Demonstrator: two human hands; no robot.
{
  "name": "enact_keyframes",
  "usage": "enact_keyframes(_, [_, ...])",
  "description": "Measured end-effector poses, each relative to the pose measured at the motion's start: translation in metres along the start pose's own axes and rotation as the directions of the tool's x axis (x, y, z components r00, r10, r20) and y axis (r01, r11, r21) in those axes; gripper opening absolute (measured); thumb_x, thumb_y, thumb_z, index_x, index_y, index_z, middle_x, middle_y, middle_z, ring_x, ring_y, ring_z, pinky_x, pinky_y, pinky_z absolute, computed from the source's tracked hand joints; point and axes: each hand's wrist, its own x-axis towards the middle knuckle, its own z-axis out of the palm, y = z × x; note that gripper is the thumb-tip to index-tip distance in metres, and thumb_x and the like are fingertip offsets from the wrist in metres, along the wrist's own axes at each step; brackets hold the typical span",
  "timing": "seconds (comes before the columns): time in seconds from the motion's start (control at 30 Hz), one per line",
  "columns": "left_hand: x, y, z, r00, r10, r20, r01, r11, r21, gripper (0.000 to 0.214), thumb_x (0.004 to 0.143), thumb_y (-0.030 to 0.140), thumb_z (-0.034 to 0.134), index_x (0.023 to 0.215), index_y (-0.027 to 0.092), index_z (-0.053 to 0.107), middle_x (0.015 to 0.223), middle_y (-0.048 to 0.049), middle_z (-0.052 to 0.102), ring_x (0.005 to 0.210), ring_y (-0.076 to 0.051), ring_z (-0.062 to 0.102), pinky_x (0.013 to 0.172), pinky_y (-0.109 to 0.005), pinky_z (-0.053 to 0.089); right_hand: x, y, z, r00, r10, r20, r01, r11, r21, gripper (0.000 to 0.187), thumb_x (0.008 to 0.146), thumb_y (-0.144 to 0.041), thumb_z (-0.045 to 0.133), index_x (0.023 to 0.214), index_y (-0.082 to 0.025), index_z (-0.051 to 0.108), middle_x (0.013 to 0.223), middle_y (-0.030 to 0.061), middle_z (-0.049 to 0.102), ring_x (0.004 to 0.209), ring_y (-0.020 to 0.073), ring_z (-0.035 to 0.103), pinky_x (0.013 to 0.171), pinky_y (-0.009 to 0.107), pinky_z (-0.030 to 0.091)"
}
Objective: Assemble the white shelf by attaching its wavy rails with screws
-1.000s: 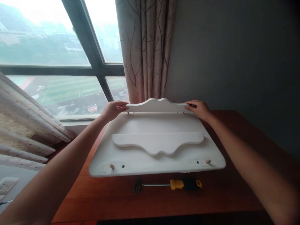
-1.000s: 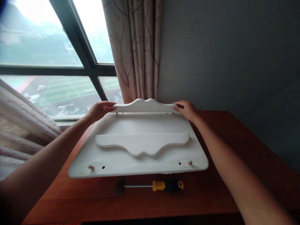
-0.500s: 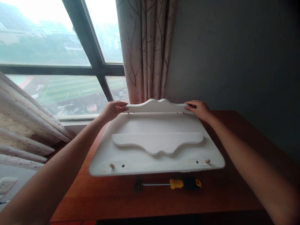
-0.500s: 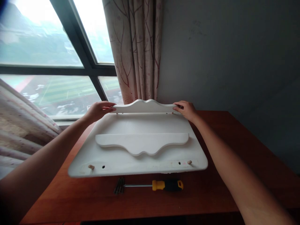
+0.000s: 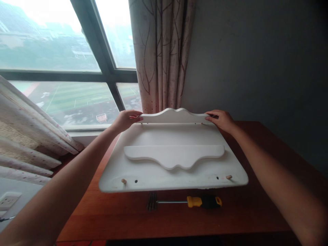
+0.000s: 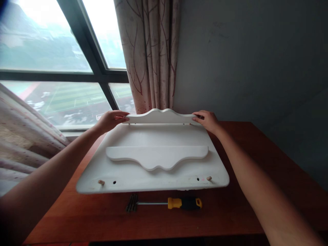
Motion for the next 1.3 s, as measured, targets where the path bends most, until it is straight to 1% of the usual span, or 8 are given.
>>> enact_keyframes(0.13, [0.001,0.001,0.002,1.000,0.005,0.004,-0.005,1.000,0.003,0.062,0.064,0.064,0.082,0.102,0.015,0.080,0.096,-0.0124,0.079,0.089,-0.029,0.074,0.082,-0.038,0.058,-0.002,0.001,-0.002,1.000,0.002,-0.004,-0.002,1.000,-0.003,0.031,0.086,-0.047,0.068,0.102,-0.024,0.080,0.103,0.0075,0.076,0.089,0.0249,0.070,0.081,0.038,0.054])
enact_keyframes(0.33, [0.004,0.001,0.002,1.000,0.024,0.005,-0.024,1.000,0.006,0.059,0.064,0.064,0.082,0.098,0.017,0.081,0.095,-0.0110,0.079,0.090,-0.029,0.073,0.084,-0.037,0.059,-0.001,0.001,-0.001,1.000,0.005,-0.015,-0.005,1.000,0.000,0.031,0.086,-0.047,0.068,0.102,-0.024,0.080,0.103,0.0077,0.076,0.089,0.0251,0.070,0.081,0.039,0.055])
enact_keyframes(0.53, [0.004,-0.003,-0.003,1.000,0.015,-0.009,-0.015,1.000,0.018,0.060,0.063,0.065,0.082,0.098,0.016,0.082,0.092,-0.0110,0.079,0.087,-0.028,0.073,0.081,-0.037,0.058,0.003,-0.001,0.005,1.000,-0.010,-0.013,0.010,1.000,0.015,0.031,0.086,-0.049,0.067,0.102,-0.026,0.080,0.104,0.0079,0.076,0.090,0.0255,0.069,0.082,0.041,0.055])
enact_keyframes(0.8, [0.003,-0.009,-0.007,1.000,-0.009,-0.002,0.009,1.000,0.020,0.065,0.063,0.066,0.081,0.104,0.015,0.081,0.092,-0.0131,0.079,0.084,-0.029,0.074,0.073,-0.035,0.058,0.004,-0.002,0.010,1.000,-0.016,0.007,0.016,1.000,0.026,0.031,0.085,-0.047,0.068,0.101,-0.024,0.080,0.103,0.0080,0.076,0.086,0.0238,0.069,0.081,0.039,0.054])
enact_keyframes(1.07, [0.003,-0.012,-0.004,1.000,0.009,-0.028,-0.008,1.000,0.021,0.065,0.061,0.067,0.082,0.102,0.015,0.081,0.096,-0.0130,0.078,0.085,-0.028,0.073,0.081,-0.037,0.059,-0.001,0.001,0.017,1.000,0.003,0.001,-0.003,1.000,0.018,0.032,0.085,-0.050,0.069,0.101,-0.024,0.080,0.101,0.0081,0.076,0.086,0.0244,0.069,0.079,0.039,0.054])
enact_keyframes(1.3, [0.003,-0.013,-0.004,0.999,0.028,-0.039,-0.026,0.999,0.039,0.064,0.062,0.067,0.082,0.101,0.017,0.081,0.097,-0.0128,0.079,0.088,-0.030,0.074,0.087,-0.042,0.059,-0.002,0.004,0.021,1.000,0.011,0.000,-0.011,1.000,0.010,0.029,0.083,-0.045,0.070,0.101,-0.026,0.081,0.102,0.0064,0.077,0.085,0.0239,0.069,0.078,0.038,0.054])
